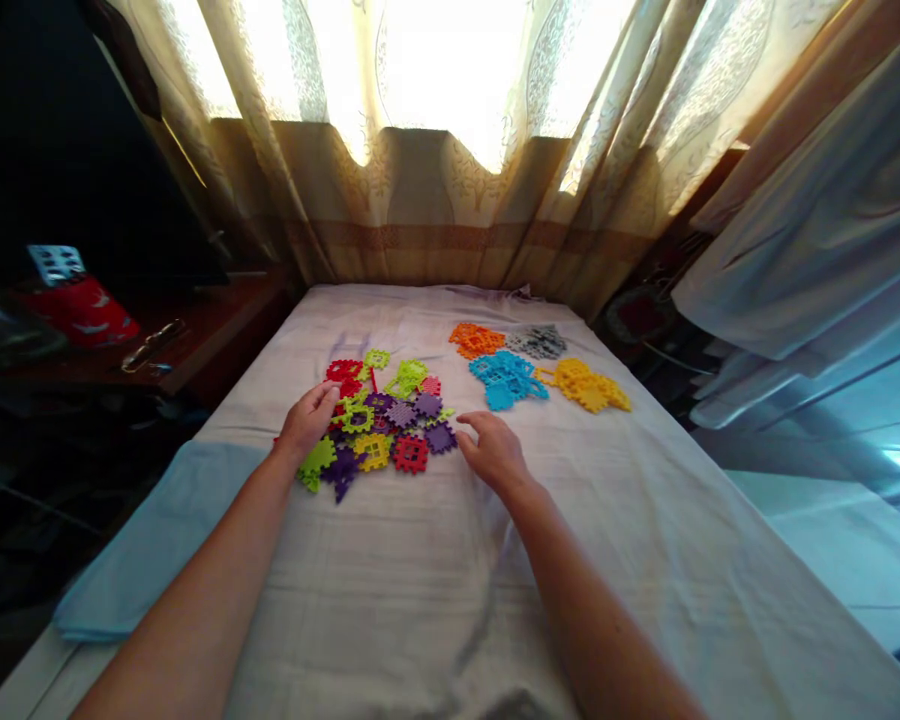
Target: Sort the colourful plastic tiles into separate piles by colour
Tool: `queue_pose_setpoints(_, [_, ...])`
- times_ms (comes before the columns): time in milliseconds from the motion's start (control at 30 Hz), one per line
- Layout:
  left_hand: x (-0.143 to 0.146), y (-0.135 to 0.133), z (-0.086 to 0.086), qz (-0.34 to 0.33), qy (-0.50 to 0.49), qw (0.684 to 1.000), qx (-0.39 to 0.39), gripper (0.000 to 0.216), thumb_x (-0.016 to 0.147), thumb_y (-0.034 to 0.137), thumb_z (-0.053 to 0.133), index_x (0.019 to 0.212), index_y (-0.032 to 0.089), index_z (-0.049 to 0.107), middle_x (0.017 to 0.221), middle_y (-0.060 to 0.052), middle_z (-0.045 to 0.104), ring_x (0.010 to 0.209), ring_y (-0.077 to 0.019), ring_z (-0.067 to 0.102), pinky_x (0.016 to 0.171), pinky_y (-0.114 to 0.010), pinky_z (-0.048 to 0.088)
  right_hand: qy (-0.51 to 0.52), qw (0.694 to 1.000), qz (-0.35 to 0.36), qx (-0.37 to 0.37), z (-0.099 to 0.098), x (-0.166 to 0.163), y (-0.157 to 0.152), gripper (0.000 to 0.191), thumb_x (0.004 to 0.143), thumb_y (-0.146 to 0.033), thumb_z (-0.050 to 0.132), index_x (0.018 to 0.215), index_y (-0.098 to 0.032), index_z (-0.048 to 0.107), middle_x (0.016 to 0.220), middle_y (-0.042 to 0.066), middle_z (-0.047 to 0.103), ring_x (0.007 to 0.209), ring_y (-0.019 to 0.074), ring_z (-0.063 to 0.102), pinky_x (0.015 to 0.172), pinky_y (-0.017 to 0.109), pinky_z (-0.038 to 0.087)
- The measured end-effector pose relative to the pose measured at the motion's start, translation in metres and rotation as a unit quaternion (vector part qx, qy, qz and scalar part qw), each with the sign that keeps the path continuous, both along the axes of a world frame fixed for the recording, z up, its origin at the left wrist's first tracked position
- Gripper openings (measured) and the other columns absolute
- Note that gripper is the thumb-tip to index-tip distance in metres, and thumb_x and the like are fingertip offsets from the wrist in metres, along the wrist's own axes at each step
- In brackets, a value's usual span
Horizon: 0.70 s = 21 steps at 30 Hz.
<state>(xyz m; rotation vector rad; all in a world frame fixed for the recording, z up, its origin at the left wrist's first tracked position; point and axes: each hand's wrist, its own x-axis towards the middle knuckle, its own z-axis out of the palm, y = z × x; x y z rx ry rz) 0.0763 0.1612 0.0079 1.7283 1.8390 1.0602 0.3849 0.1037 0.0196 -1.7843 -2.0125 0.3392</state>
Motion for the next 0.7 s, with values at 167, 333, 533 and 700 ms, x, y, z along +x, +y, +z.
queue_pose_setpoints(167, [0.0, -0.051, -0.018, 0.051, 0.161, 0.984, 0.047, 0.051, 0.085, 0.051, 0.044, 0.118, 0.018, 0.064, 0.133, -0.015, 0.061, 0.128, -0.0277, 0.052, 0.111, -0.045, 0.037, -0.015, 1.0, -0.009, -0.001, -0.018, -0.023, -0.024, 0.047, 0.086, -0.028, 0.058, 0.133, -0.021, 0.059, 0.14, 0.013, 0.056, 0.128, 0.0262, 0.051, 0.106, 0.041, 0.04])
queue_pose_setpoints(333, [0.034, -0.092, -0.037, 0.044, 0.263, 0.964, 0.009, 0.06, 0.087, 0.053, 0.05, 0.135, 0.017, 0.054, 0.147, -0.018, 0.048, 0.137, -0.0345, 0.043, 0.112, -0.052, 0.034, -0.035, 0.999, 0.011, 0.024, -0.028, -0.027, -0.03, 0.05, 0.088, -0.029, 0.057, 0.137, -0.028, 0.055, 0.146, 0.013, 0.05, 0.135, 0.0269, 0.044, 0.11, 0.046, 0.035])
queue_pose_setpoints(533, [0.055, -0.107, -0.032, 0.006, 0.273, 0.96, 0.062, 0.056, 0.088, 0.051, 0.053, 0.132, 0.018, 0.057, 0.149, -0.018, 0.045, 0.138, -0.0325, 0.041, 0.114, -0.05, 0.033, -0.013, 0.999, -0.003, 0.044, -0.03, -0.026, -0.032, 0.03, 0.087, -0.03, 0.06, 0.114, -0.023, 0.07, 0.14, 0.012, 0.055, 0.129, 0.0259, 0.05, 0.108, 0.043, 0.037])
queue_pose_setpoints(700, [0.06, -0.115, -0.023, -0.014, 0.301, 0.951, 0.07, 0.053, 0.085, 0.052, 0.058, 0.128, 0.021, 0.06, 0.149, -0.016, 0.046, 0.141, -0.0342, 0.037, 0.117, -0.058, 0.021, 0.003, 0.999, -0.017, 0.046, -0.029, -0.024, -0.033, 0.017, 0.084, -0.03, 0.063, 0.095, -0.02, 0.072, 0.132, 0.012, 0.061, 0.124, 0.0254, 0.054, 0.105, 0.04, 0.04])
